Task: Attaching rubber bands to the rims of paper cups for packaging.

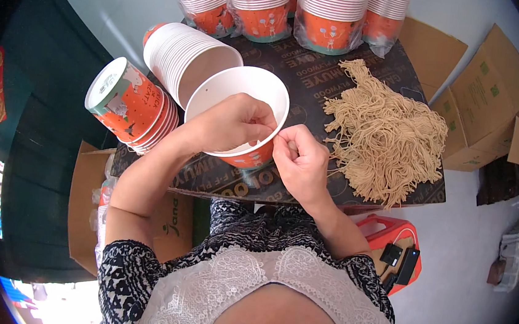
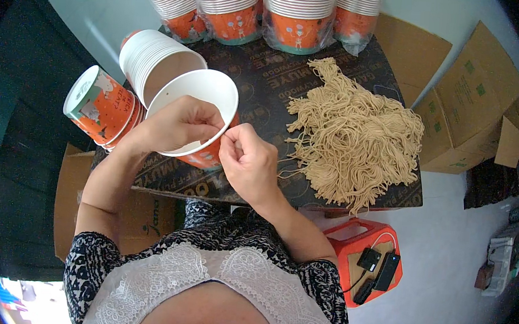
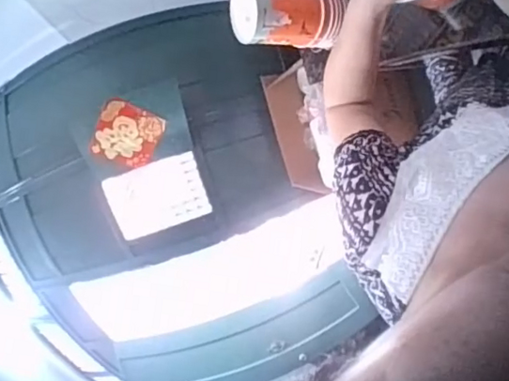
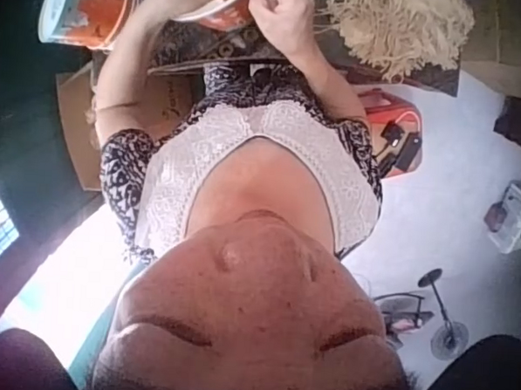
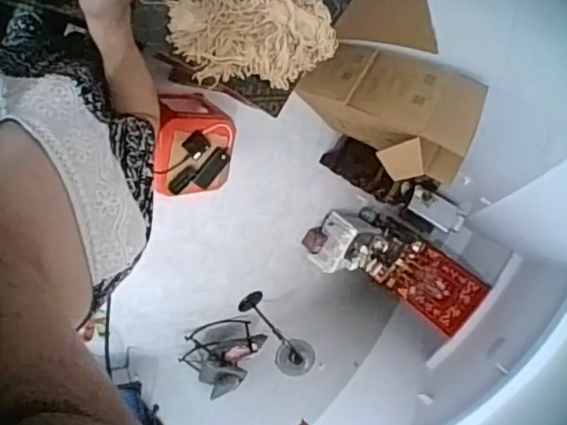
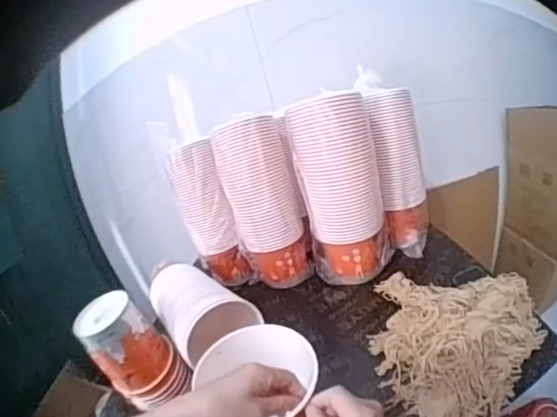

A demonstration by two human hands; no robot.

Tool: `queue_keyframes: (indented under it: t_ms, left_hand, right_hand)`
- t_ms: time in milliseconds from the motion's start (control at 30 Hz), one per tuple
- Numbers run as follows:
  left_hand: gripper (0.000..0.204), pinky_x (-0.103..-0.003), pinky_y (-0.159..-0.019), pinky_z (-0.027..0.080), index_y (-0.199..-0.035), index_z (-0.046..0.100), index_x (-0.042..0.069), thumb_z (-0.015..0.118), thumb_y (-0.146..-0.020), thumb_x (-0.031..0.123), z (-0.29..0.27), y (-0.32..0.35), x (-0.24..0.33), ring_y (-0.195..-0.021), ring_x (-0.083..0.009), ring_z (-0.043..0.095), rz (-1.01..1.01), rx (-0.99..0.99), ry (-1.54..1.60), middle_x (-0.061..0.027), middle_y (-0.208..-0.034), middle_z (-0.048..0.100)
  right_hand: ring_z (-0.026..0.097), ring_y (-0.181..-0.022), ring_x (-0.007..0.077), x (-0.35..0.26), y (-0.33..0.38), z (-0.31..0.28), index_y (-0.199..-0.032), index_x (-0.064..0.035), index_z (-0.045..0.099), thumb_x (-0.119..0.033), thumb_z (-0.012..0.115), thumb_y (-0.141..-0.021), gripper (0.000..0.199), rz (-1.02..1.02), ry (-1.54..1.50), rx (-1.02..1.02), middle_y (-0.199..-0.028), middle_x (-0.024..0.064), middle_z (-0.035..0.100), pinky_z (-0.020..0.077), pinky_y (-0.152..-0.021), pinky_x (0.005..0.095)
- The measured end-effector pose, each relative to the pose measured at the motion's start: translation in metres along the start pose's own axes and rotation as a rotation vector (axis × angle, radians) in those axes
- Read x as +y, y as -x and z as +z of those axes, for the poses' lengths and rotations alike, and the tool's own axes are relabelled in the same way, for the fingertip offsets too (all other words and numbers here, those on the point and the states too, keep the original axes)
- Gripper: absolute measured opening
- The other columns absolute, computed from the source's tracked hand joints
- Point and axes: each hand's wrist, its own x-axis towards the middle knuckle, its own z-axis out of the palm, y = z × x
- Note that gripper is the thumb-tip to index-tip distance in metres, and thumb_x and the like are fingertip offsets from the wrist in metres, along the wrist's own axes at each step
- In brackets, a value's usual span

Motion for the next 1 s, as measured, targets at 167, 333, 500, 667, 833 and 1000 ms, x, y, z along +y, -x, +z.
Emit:
queue_keyframes:
  t_ms: [167,333,500,667,833,1000]
  left_hand:
    - [0.01,-0.03,-0.064,0.049,-0.085,0.065,-0.005,0.061,-0.087,0.004,0.006,0.001,-0.002,-0.067,-0.0136,0.06,0.035,0.069,0.012,-0.0091,-0.071,0.065]
    - [0.012,-0.034,-0.062,0.048,-0.085,0.062,-0.006,0.06,-0.087,0.006,0.006,0.013,0.004,-0.064,-0.0186,0.06,0.0,0.277,-0.141,-0.0164,-0.069,0.062]
    - [0.012,-0.037,-0.062,0.047,-0.086,0.06,-0.005,0.06,-0.087,0.007,0.008,0.021,0.011,-0.062,-0.0214,0.059,-0.006,0.304,-0.091,-0.0184,-0.068,0.06]
    - [0.009,-0.023,-0.061,0.042,-0.084,0.059,0.0,0.06,-0.091,0.005,0.006,0.026,0.014,-0.071,-0.0039,0.05,-0.017,0.157,0.009,0.0006,-0.078,0.061]
    - [0.01,-0.021,-0.06,0.042,-0.079,0.058,-0.001,0.061,-0.089,0.001,0.012,0.027,0.01,-0.071,-0.0038,0.051,0.069,0.158,0.258,-0.0005,-0.081,0.062]
    - [0.011,-0.023,-0.056,0.046,-0.077,0.062,-0.002,0.065,-0.086,0.003,0.009,0.021,0.02,-0.062,-0.008,0.058,-0.067,0.114,0.537,-0.0053,-0.073,0.065]
  right_hand:
    - [0.061,-0.056,0.0121,-0.001,0.001,-0.003,-0.087,-0.0007,0.058,0.0,0.068,-0.086,0.01,-0.024,-0.012,0.002,-0.066,0.0085,0.062,0.046,-0.051,0.0282]
    - [0.063,-0.061,0.0292,-0.033,0.009,-0.044,-0.084,-0.0019,0.06,-0.004,0.071,-0.083,0.011,0.008,0.238,-0.198,-0.071,0.0129,0.063,0.0482,-0.055,0.0369]
    - [0.061,-0.065,0.0291,-0.059,0.004,-0.048,-0.087,-0.0017,0.059,0.003,0.068,-0.082,0.011,-0.195,0.167,-0.216,-0.079,0.0117,0.06,0.0471,-0.057,0.0373]
    - [0.056,-0.069,0.0142,-0.019,-0.016,-0.026,-0.096,0.0018,0.059,0.006,0.058,-0.091,0.006,-0.377,0.048,-0.111,-0.096,0.0102,0.062,0.0461,-0.062,0.0248]
    - [0.057,-0.074,0.0069,-0.006,-0.018,-0.021,-0.102,0.0026,0.059,-0.004,0.053,-0.1,0.009,-0.114,-0.109,-0.155,-0.099,0.0058,0.064,0.0495,-0.064,0.0217]
    - [0.06,-0.078,0.0075,-0.01,-0.017,-0.023,-0.104,0.0026,0.059,-0.006,0.052,-0.101,0.011,0.007,-0.207,-0.19,-0.104,0.0085,0.067,0.0518,-0.066,0.023]
